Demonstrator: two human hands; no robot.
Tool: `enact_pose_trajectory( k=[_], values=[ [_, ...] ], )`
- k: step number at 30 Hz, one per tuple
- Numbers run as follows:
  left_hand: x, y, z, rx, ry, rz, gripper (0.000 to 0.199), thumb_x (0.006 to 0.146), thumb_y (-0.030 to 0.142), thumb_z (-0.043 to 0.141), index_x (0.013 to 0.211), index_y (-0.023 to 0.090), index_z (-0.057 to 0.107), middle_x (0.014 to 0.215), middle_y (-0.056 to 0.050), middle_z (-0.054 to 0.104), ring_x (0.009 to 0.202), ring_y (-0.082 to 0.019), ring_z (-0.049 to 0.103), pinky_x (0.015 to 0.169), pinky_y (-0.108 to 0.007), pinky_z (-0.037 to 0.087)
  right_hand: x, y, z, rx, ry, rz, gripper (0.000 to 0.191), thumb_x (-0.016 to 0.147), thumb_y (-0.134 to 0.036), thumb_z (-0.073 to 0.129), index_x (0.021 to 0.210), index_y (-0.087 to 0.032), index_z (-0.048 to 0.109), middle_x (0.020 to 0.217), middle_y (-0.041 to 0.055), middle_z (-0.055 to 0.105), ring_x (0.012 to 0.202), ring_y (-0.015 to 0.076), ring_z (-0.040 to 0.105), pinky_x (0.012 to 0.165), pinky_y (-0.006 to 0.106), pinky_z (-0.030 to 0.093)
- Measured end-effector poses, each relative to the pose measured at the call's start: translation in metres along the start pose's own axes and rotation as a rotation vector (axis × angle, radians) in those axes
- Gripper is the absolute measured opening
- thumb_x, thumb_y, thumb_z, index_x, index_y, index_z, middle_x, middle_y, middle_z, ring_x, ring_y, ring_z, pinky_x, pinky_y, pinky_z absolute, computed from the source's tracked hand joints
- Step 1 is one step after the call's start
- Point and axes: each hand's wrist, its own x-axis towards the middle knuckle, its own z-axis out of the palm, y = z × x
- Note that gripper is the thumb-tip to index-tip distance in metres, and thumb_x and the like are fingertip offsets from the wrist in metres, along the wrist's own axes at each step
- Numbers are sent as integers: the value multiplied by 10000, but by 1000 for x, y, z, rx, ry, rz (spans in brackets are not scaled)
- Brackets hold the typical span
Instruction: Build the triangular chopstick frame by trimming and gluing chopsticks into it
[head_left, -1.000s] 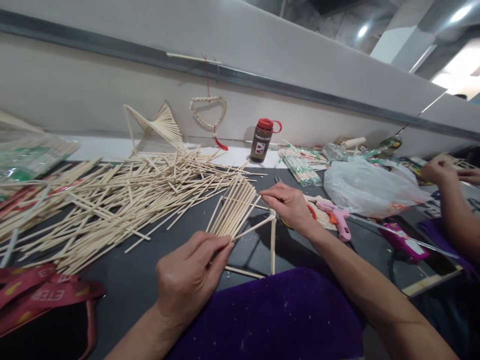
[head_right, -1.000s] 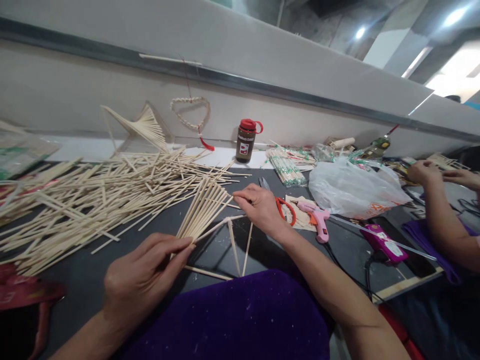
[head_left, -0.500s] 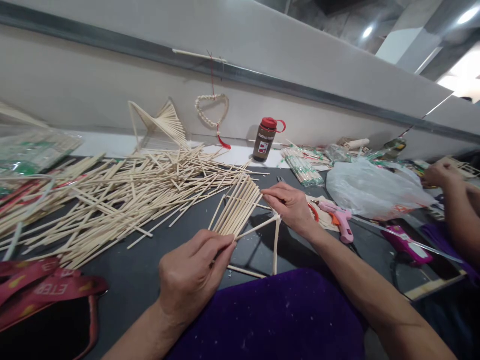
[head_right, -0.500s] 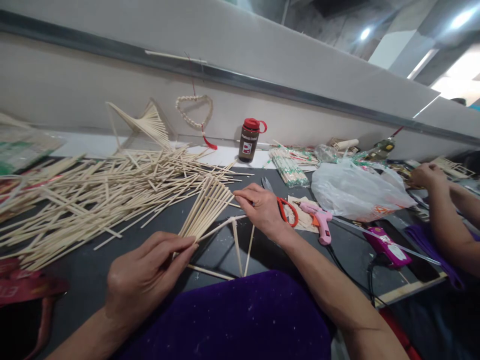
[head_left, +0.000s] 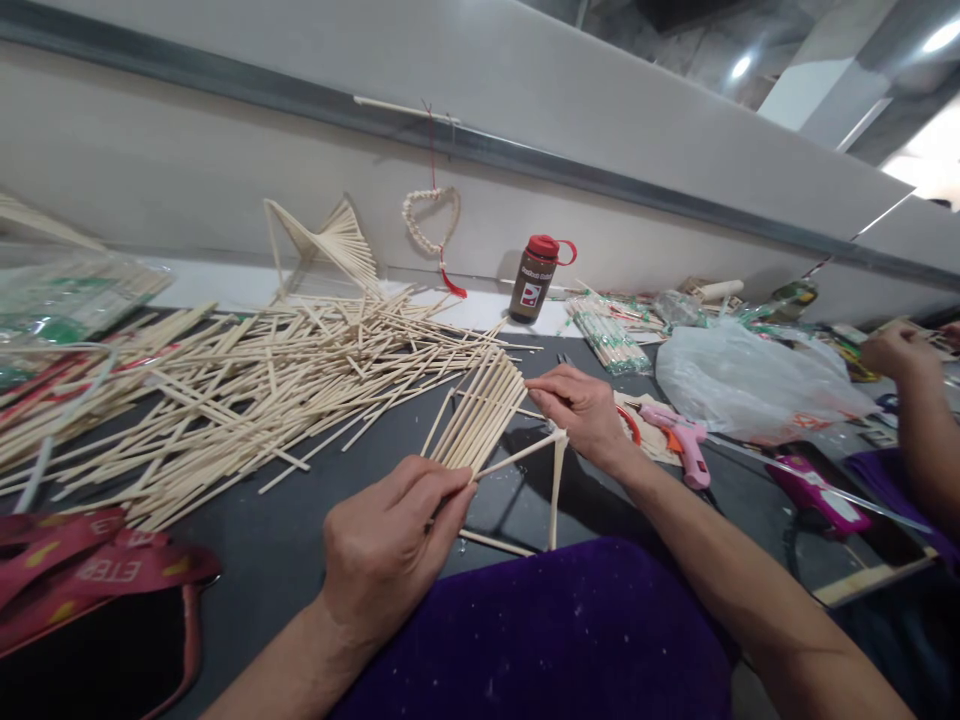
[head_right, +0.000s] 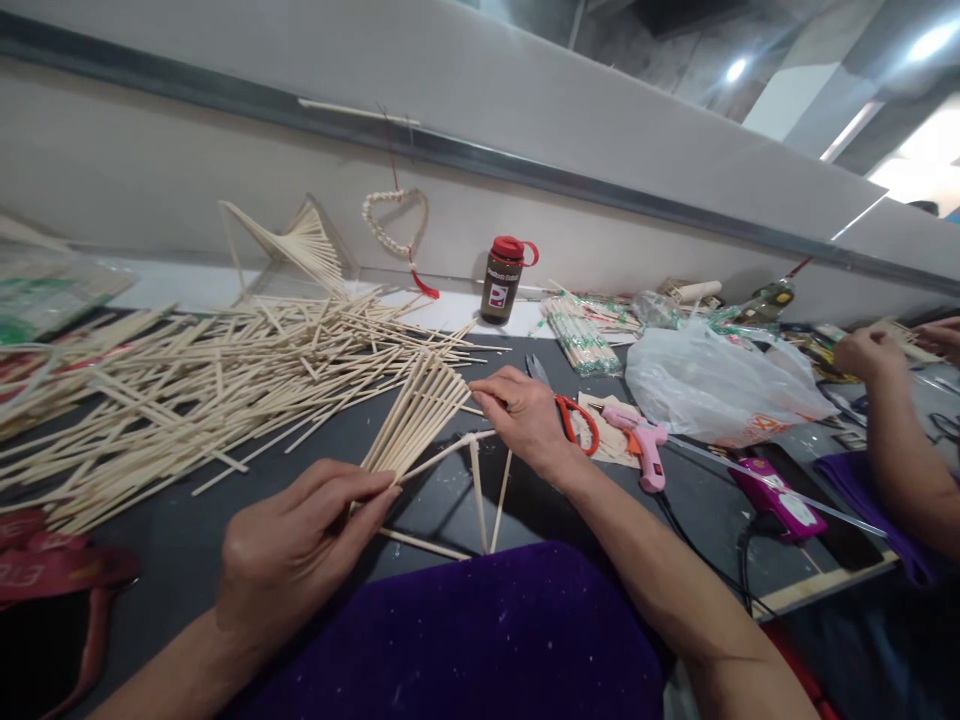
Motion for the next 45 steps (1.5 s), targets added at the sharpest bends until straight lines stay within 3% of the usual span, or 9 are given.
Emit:
enact_pose_trajectory(
  k=[12, 19, 25, 28, 34, 37, 42, 45],
  values=[
    [-1, 0, 1, 6, -11, -11, 108, 810, 173, 663, 906, 219, 649, 806, 41, 673, 710, -80, 658, 617, -190, 482, 5, 13, -1, 127, -55, 63, 158, 825, -208, 606, 884, -227, 752, 760, 24, 676, 713, 143, 600, 647, 273, 454],
    [-1, -1, 3, -6, -12, -14, 113, 807, 168, 663, 907, 220, 652, 822, 38, 680, 717, -82, 661, 621, -189, 491, 8, 15, 0, 400, -99, 344, 144, 758, -282, 668, 817, -181, 752, 699, 3, 620, 522, 84, 503, 510, 235, 401],
    [1, 0, 2, -4, -10, -4, 96, 814, 166, 651, 900, 210, 649, 812, 32, 682, 719, -87, 664, 626, -189, 494, 11, 14, 0, 567, -144, 497, 189, 736, -334, 675, 765, -154, 726, 686, 6, 632, 507, 70, 467, 486, 217, 379],
    [1, 0, 2, 0, -2, -3, 90, 817, 169, 646, 897, 210, 650, 804, 27, 684, 714, -93, 666, 620, -192, 496, 12, 13, -1, 489, -155, 432, 195, 769, -336, 641, 770, -157, 719, 712, 6, 628, 514, 72, 477, 494, 220, 385],
    [-1, 0, 2, 13, -8, -7, 99, 812, 177, 653, 903, 215, 651, 812, 25, 689, 709, -95, 667, 611, -194, 494, 7, 18, -3, 92, -171, 94, 204, 857, -243, 542, 829, -188, 737, 701, 10, 602, 646, 113, 541, 625, 252, 415],
    [0, 0, 2, 17, 0, 5, 99, 812, 171, 652, 901, 214, 650, 807, 27, 689, 710, -92, 666, 610, -189, 489, 2, 27, -4, -14, -172, 78, 212, 863, -227, 533, 827, -200, 740, 710, 17, 620, 679, 131, 561, 648, 267, 421],
    [1, 1, 2, 16, -1, 0, 91, 819, 175, 644, 902, 212, 651, 808, 25, 686, 714, -89, 667, 612, -182, 484, -3, 28, -6, 72, -38, 112, 222, 870, -241, 541, 985, -223, 731, 841, 37, 671, 780, 151, 605, 709, 288, 461],
    [0, 1, 2, 20, 8, 4, 89, 819, 174, 643, 899, 212, 649, 794, 26, 683, 705, -91, 664, 605, -184, 484, -3, 21, -5, 149, -41, 71, 218, 866, -252, 558, 1000, -236, 729, 899, 44, 688, 824, 155, 617, 735, 299, 476]
  ],
)
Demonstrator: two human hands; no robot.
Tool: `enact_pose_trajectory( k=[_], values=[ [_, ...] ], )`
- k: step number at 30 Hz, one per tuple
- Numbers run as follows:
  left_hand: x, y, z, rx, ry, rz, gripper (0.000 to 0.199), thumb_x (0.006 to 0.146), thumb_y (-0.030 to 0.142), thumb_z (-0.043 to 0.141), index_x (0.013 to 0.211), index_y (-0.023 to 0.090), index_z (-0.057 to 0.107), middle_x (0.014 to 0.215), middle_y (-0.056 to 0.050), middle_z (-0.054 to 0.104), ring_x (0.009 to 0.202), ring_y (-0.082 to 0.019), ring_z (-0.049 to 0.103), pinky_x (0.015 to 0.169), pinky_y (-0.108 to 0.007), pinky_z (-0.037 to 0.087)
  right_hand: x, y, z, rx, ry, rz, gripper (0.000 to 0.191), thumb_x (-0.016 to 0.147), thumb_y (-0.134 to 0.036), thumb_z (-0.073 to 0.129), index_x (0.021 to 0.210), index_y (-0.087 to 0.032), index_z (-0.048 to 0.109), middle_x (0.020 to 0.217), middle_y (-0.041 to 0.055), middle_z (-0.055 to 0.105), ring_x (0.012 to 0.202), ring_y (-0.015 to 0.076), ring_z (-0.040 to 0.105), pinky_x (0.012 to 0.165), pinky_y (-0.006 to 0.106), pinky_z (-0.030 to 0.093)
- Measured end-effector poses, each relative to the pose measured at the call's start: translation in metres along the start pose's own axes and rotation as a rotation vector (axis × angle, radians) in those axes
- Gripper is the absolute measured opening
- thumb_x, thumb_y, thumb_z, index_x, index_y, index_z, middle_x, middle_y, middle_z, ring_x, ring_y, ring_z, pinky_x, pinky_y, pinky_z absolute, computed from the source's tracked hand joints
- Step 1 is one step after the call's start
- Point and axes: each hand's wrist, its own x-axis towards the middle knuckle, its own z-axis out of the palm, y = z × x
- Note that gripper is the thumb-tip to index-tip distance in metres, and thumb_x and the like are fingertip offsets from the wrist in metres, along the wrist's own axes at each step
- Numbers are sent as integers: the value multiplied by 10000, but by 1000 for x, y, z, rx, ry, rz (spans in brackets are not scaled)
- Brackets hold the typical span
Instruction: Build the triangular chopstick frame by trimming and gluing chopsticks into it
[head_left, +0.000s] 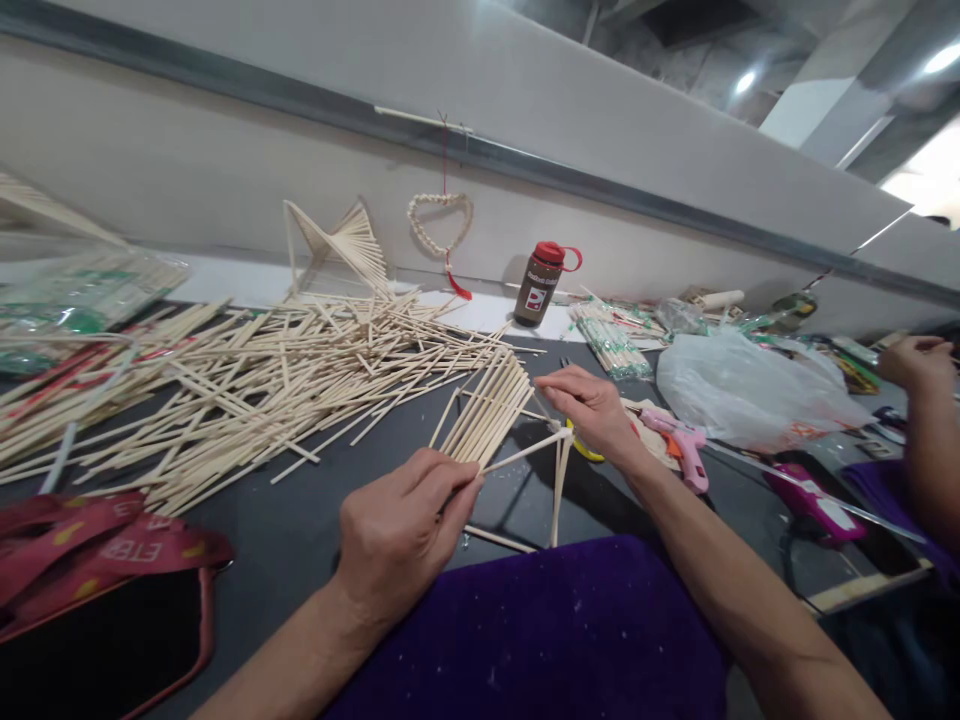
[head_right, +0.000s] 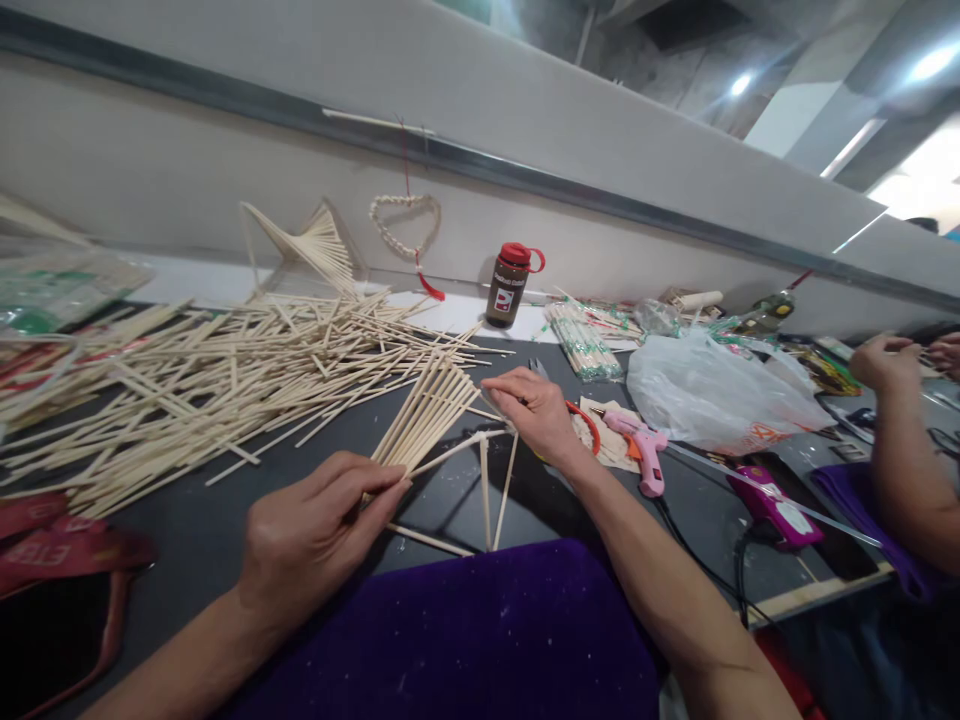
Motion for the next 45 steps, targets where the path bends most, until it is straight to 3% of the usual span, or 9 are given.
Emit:
enact_pose_trajectory(
  k=[17, 30, 35, 40, 45],
  values=[
    [1, 1, 0, 13, 4, -2, 75, 820, 182, 635, 889, 202, 656, 775, 19, 684, 692, -99, 668, 592, -186, 487, -2, -9, 6, -132, -14, -109, 223, 868, -208, 538, 991, -227, 723, 912, 61, 665, 835, 160, 626, 736, 309, 502],
    [-1, 4, -2, -37, -6, -44, 117, 821, 180, 621, 925, 197, 673, 806, -4, 691, 707, -114, 657, 589, -208, 490, -6, 0, 3, 57, 114, 213, 189, 790, -315, 631, 914, -185, 690, 771, 13, 640, 599, 120, 559, 562, 256, 423],
    [-1, 6, -3, -76, 12, -68, 117, 821, 165, 605, 908, 195, 678, 804, 4, 688, 660, -93, 635, 548, -196, 467, -10, -11, -8, 132, 228, 272, 141, 784, -321, 634, 749, -188, 603, 592, -35, 559, 517, 104, 497, 515, 231, 384],
    [-1, 5, -1, -135, -1, -113, 118, 837, 169, 583, 899, 190, 681, 784, 3, 677, 683, -92, 634, 569, -190, 474, -23, -30, -13, 79, 182, 250, 219, 827, -284, 561, 629, -194, 543, 530, -36, 527, 490, 99, 457, 499, 233, 354],
    [1, 4, -2, -173, -24, -199, 93, 830, 181, 595, 837, 199, 686, 764, 14, 663, 611, -73, 601, 522, -175, 441, -35, -41, -12, 22, 87, 275, 378, 896, -420, 490, 594, -195, 524, 470, -39, 498, 430, 96, 425, 476, 248, 338]
  ],
)
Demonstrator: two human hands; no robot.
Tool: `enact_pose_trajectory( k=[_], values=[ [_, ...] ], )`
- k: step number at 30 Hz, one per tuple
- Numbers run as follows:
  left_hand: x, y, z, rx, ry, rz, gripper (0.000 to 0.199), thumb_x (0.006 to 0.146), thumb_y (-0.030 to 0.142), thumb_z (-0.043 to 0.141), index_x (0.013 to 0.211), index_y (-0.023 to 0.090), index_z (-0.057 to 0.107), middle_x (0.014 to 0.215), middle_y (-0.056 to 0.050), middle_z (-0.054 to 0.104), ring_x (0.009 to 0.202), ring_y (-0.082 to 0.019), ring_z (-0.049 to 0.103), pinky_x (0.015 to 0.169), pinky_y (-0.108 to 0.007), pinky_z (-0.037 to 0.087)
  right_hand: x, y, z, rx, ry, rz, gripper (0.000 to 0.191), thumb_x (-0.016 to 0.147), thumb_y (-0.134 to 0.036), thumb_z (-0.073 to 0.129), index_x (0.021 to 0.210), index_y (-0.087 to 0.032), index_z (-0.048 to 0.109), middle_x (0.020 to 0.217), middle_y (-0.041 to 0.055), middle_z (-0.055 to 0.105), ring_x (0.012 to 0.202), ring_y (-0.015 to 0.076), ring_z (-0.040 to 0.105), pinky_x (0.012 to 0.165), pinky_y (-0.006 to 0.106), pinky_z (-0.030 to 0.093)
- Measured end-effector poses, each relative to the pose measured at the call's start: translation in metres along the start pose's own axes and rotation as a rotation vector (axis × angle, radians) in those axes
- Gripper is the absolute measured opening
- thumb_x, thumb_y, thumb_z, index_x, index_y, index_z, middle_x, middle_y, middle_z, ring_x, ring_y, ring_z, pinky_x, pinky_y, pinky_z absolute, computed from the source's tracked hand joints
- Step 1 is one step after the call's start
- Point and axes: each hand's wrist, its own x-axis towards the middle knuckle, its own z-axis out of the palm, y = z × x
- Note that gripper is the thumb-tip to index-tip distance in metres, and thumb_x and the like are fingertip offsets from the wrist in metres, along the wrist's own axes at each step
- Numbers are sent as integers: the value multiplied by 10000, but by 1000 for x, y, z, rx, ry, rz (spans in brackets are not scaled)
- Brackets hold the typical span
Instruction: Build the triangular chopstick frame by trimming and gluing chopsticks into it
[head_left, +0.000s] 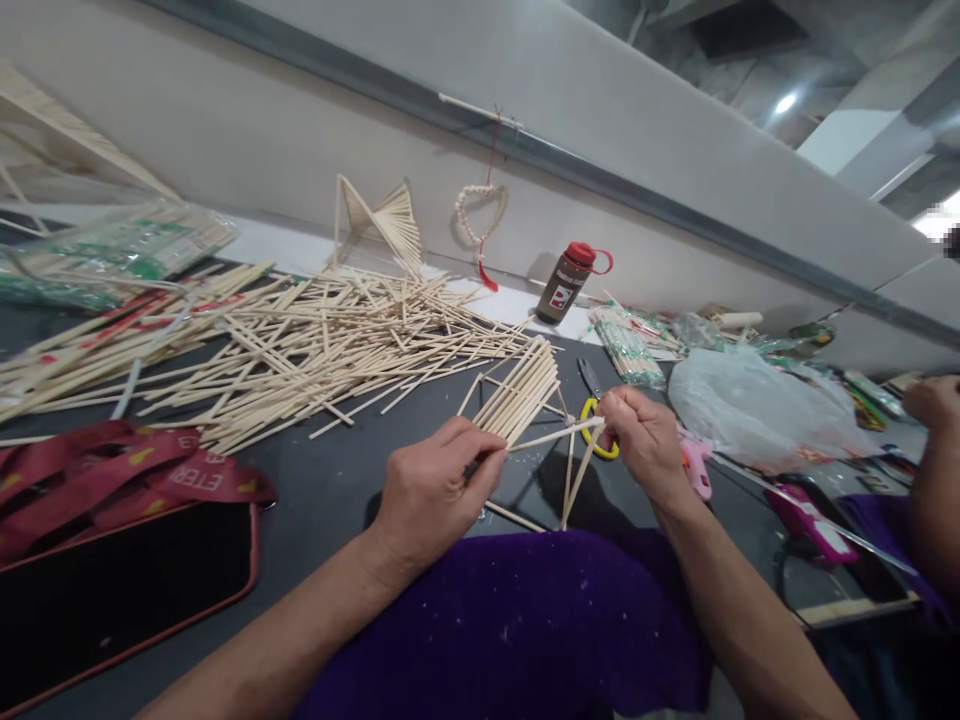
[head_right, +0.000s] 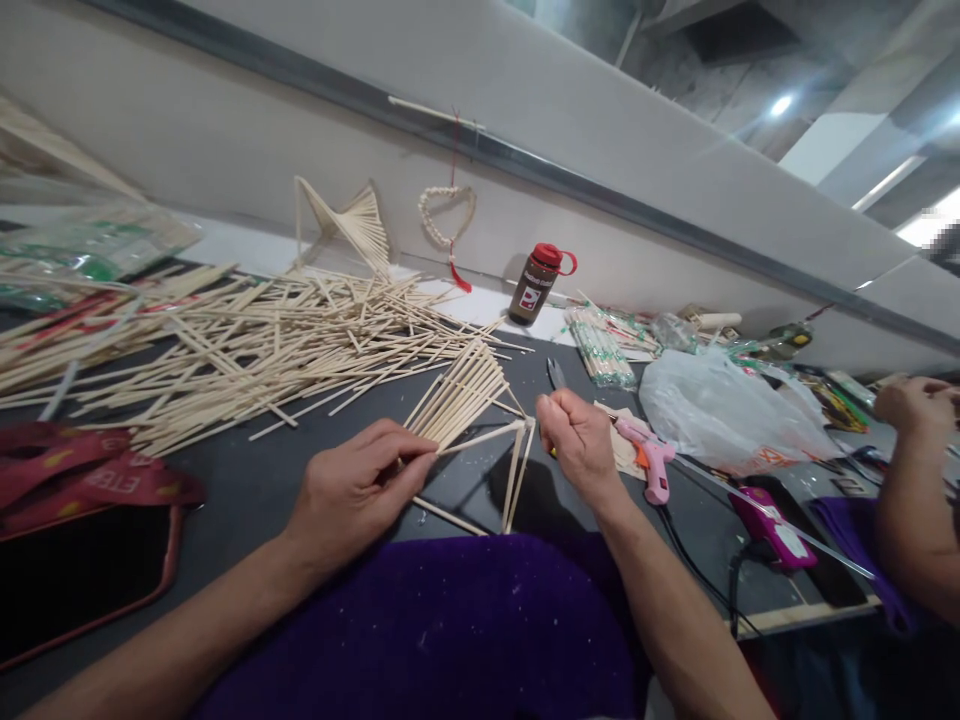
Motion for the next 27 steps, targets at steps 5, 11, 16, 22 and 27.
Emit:
enact_pose_trajectory(
  k=[5, 11, 16, 22, 27],
  values=[
    [2, 3, -2, -35, -9, -57, 75, 813, 185, 612, 816, 190, 687, 750, 15, 652, 530, -56, 544, 488, -170, 411, -9, 1, 3, 10, -3, 10, 439, 898, -458, 493, 550, -190, 507, 465, -27, 506, 450, 99, 442, 498, 250, 349],
    [1, 0, -2, -68, -18, -72, 63, 802, 190, 627, 823, 192, 686, 756, 18, 640, 542, -56, 539, 530, -175, 415, 0, 14, 5, -5, 83, 6, 232, 871, -380, 541, 862, -191, 675, 698, 4, 639, 636, 137, 567, 616, 262, 424],
    [1, -4, 0, -69, -36, -73, 53, 810, 197, 629, 808, 207, 681, 754, 30, 631, 567, -55, 542, 552, -179, 402, 26, 23, 15, -59, 27, -165, 225, 843, -303, 558, 968, -231, 730, 945, 46, 695, 910, 186, 611, 826, 317, 444],
    [0, -5, 1, -73, -29, -53, 46, 812, 194, 630, 818, 204, 675, 763, 31, 633, 580, -56, 548, 567, -181, 410, 43, 32, 31, 226, -43, 25, 220, 757, -366, 666, 885, -215, 763, 738, 26, 673, 670, 144, 569, 624, 271, 422],
    [-1, -7, 2, -36, -21, -17, 48, 820, 197, 621, 827, 209, 667, 770, 31, 634, 611, -64, 570, 565, -187, 408, 47, 41, 33, 451, -163, 254, 346, 708, -434, 707, 925, -169, 755, 513, -11, 569, 449, 83, 404, 442, 229, 238]
  ],
)
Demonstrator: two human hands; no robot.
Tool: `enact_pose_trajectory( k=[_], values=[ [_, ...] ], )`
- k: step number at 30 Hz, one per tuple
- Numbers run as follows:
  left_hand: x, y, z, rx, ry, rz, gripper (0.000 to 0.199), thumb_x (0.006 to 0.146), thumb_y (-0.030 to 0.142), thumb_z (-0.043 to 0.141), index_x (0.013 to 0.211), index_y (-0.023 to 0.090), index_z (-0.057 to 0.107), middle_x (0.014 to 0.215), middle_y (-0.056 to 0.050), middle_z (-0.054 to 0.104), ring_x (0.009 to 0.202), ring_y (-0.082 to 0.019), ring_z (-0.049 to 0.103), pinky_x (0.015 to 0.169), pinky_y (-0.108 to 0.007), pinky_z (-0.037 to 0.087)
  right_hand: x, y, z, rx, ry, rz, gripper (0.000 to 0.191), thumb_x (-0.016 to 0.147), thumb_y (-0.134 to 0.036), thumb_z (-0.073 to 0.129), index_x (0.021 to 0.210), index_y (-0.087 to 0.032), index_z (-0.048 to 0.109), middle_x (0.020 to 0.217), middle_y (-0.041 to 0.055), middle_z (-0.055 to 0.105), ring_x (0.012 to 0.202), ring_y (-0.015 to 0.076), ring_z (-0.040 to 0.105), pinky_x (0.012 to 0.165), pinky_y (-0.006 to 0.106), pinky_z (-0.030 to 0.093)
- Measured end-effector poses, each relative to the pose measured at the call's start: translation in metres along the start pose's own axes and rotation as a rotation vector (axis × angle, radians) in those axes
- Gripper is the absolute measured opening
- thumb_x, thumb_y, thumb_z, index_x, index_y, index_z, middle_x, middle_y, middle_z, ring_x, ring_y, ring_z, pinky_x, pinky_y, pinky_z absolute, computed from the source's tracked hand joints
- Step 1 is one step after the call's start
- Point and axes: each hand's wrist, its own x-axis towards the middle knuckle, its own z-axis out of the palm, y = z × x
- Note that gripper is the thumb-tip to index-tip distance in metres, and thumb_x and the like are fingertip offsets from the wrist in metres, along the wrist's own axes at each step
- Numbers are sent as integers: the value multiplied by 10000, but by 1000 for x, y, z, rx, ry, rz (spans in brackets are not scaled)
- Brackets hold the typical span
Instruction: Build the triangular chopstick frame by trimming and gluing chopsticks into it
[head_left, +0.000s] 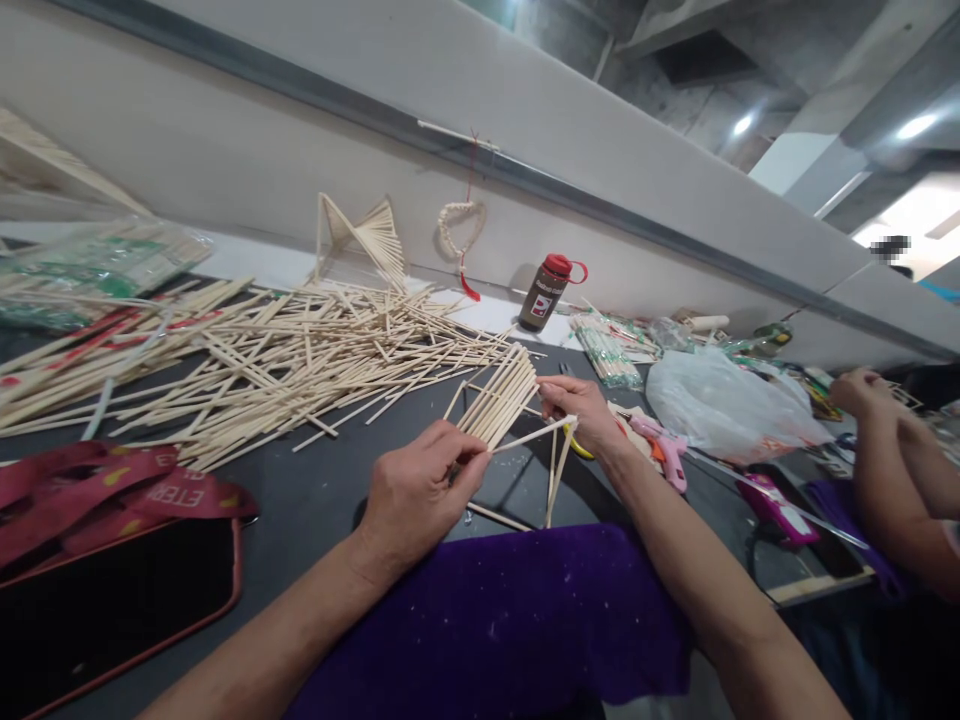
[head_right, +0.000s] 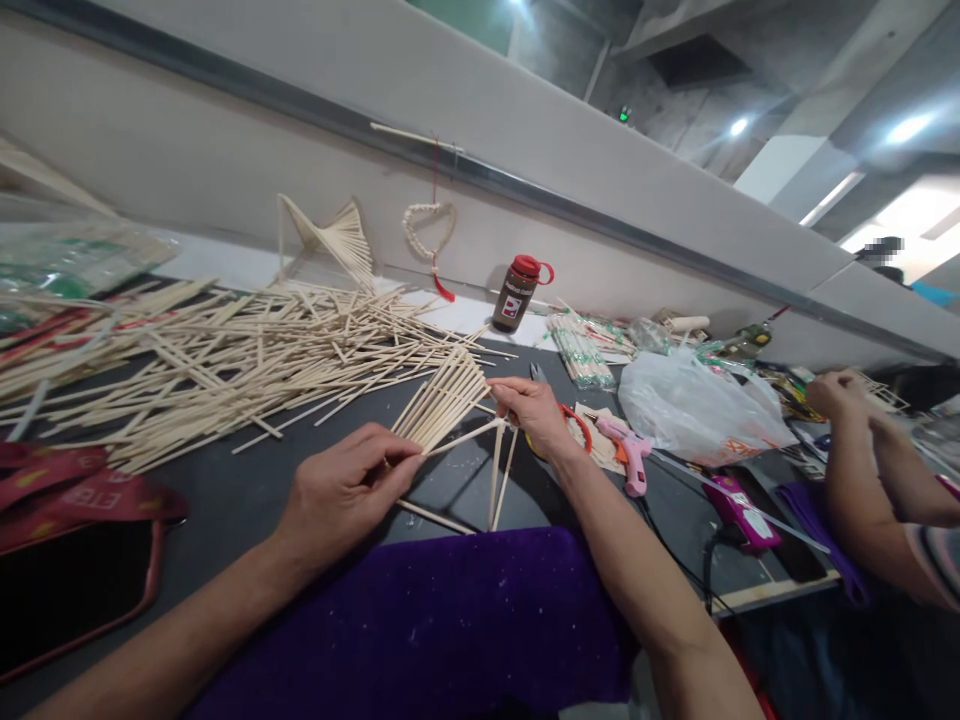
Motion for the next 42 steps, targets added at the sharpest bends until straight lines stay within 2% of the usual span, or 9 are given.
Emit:
enact_pose_trajectory(
  k=[10, 20, 42],
  values=[
    [-1, 1, 2, 23, 21, 35, 45, 824, 185, 620, 802, 203, 656, 743, 34, 621, 628, -65, 579, 556, -186, 401, 3, 2, 1, 8, 9, -24, 305, 695, -418, 715, 866, -168, 754, 484, -27, 536, 420, 70, 342, 434, 234, 194],
    [0, 2, 0, 33, 13, 51, 53, 827, 180, 614, 806, 206, 655, 742, 37, 625, 635, -66, 589, 552, -187, 405, 3, -1, 5, -3, 31, -59, 253, 700, -389, 720, 824, -173, 757, 483, -11, 566, 453, 88, 420, 449, 229, 216],
    [-1, 1, 1, 43, 4, 37, 76, 834, 186, 597, 798, 202, 661, 728, 26, 626, 633, -75, 591, 548, -188, 411, 3, -3, 4, 5, 27, -35, 253, 678, -402, 733, 798, -181, 753, 510, -20, 571, 447, 82, 421, 429, 219, 259]
  ],
)
